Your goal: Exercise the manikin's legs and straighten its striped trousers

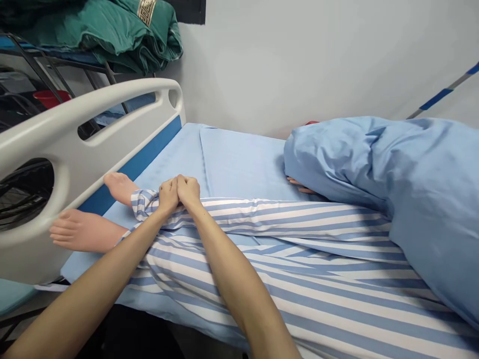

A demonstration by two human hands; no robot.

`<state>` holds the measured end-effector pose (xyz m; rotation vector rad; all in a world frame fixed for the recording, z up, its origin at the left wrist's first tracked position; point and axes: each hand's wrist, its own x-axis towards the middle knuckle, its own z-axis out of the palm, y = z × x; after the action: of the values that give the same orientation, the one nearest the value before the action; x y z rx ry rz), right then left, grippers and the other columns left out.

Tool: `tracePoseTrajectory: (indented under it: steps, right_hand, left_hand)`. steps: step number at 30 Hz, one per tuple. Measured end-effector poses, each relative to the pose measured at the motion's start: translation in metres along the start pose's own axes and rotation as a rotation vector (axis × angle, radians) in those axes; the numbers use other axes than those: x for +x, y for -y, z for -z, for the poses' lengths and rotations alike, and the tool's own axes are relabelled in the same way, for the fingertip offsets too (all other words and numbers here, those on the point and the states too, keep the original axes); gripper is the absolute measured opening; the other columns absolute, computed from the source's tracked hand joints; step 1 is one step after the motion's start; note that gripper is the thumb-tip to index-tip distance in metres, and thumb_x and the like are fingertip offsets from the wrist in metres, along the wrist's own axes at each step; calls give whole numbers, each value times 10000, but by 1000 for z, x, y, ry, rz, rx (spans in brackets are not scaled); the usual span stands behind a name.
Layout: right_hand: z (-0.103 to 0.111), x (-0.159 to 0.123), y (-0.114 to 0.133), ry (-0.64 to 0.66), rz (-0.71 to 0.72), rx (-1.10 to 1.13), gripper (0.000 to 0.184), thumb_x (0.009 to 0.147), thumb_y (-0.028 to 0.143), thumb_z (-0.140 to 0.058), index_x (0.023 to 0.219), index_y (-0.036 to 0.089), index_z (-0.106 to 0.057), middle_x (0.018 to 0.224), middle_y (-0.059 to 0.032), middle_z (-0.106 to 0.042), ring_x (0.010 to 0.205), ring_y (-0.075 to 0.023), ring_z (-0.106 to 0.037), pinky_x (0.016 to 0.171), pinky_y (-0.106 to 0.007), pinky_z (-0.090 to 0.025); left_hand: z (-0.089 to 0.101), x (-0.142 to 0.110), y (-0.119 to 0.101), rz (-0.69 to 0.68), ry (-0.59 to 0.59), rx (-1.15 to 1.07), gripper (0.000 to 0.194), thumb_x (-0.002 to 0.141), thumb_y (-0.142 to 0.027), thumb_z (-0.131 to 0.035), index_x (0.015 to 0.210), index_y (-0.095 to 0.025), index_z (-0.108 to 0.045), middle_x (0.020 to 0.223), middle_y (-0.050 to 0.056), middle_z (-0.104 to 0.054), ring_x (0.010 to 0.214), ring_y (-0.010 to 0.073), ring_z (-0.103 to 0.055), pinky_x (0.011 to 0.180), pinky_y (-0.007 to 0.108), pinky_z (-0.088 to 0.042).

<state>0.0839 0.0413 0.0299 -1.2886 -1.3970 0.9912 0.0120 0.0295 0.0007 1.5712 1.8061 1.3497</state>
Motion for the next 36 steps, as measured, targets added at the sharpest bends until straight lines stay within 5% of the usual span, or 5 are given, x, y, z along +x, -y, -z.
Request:
tracePoseTrajectory:
  steps: [4,13,16,27,36]
  right_hand:
    - [16,-6,26,37,182,-123,384,795,378,-400,474,183,-316,479,41,-267,489,-75,-282,463,-222,-223]
    - [47,-17,10,-15,251,42,424,831,461,-388,516,189,-302,508,40,-280,507,-79,-284,485,-225,-257]
    - [58,-17,7,-35,205,99,431,824,470,-396,505,190,-326,495,40,-303,493,-81,-290,478,-227,-266]
    - [125,-19,-11,-188,120,153,468,793,528,-455,488,199,-323,446,55,-291,444,-79,-275,444,-232,-247]
    - [166,-27,-17,-135,172,-20,463,832,490,-402,487,190,-330,460,47,-297,466,-83,-285,469,-234,-247]
  left_hand:
    - [2,4,-6,38,22,-80,325,809,-285,-385,495,-200,-392,484,-23,-421,522,113,-380,552,258,-290]
    - [-16,-8,-40,58,25,-247,354,813,-375,-369,505,-204,-338,470,-47,-346,502,98,-338,507,237,-274]
    - [-26,-11,-52,42,-28,-323,355,826,-371,-350,514,-207,-311,478,-53,-326,498,94,-333,508,236,-276]
    - [-67,-30,-90,4,115,-280,364,811,-356,-383,485,-203,-327,458,-56,-335,489,91,-342,520,233,-287]
    - [-105,-32,-105,83,148,-369,352,798,-342,-387,479,-203,-334,447,-60,-332,479,88,-342,505,234,-288]
